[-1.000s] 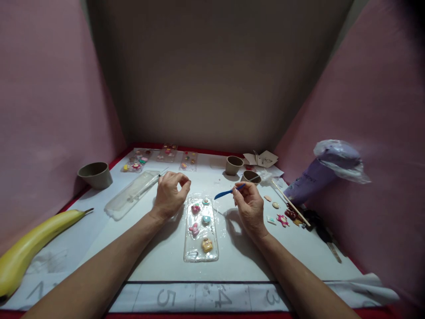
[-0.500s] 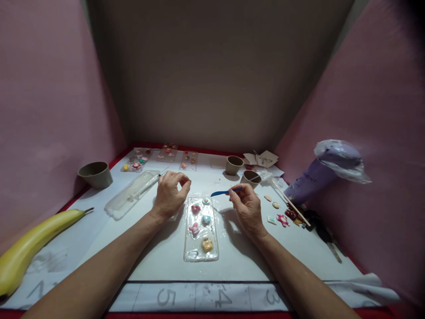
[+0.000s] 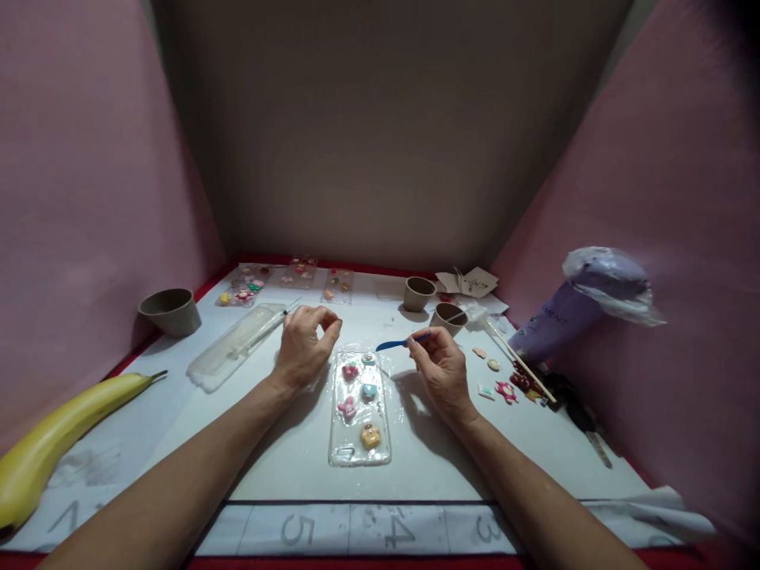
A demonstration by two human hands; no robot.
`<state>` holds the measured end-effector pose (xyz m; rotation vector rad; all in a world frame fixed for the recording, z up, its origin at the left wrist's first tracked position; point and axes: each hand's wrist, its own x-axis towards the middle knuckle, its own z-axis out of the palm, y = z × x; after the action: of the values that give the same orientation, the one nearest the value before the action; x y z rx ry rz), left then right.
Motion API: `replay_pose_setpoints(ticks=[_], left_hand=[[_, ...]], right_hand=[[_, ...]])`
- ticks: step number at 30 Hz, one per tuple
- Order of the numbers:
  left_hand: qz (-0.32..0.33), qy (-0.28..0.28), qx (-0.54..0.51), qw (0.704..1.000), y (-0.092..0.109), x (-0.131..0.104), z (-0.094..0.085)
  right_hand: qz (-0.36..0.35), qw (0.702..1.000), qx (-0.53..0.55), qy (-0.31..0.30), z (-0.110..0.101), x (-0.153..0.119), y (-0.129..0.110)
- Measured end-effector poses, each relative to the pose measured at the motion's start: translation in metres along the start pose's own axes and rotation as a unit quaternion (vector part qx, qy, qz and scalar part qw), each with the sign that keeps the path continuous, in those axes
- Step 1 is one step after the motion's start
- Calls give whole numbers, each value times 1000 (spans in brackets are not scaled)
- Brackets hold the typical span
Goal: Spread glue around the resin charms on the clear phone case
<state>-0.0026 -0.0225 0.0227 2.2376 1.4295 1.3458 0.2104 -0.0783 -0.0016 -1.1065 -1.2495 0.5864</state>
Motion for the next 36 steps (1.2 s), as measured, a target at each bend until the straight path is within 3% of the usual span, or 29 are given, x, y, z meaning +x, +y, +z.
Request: replay_pose_setpoints(ticks=[15,30,36], left_hand=[[-30,-24,3,999,-2,1,0],[-43,-40,-11,998,-2,2,0],[-74,-11,-60,995,-4,3,1]], right_hand=[[-18,999,-22,-18,-2,-2,4],[-34,999,-16,9,-2,-3,2],[-43,999,-22,11,-2,-3,2]])
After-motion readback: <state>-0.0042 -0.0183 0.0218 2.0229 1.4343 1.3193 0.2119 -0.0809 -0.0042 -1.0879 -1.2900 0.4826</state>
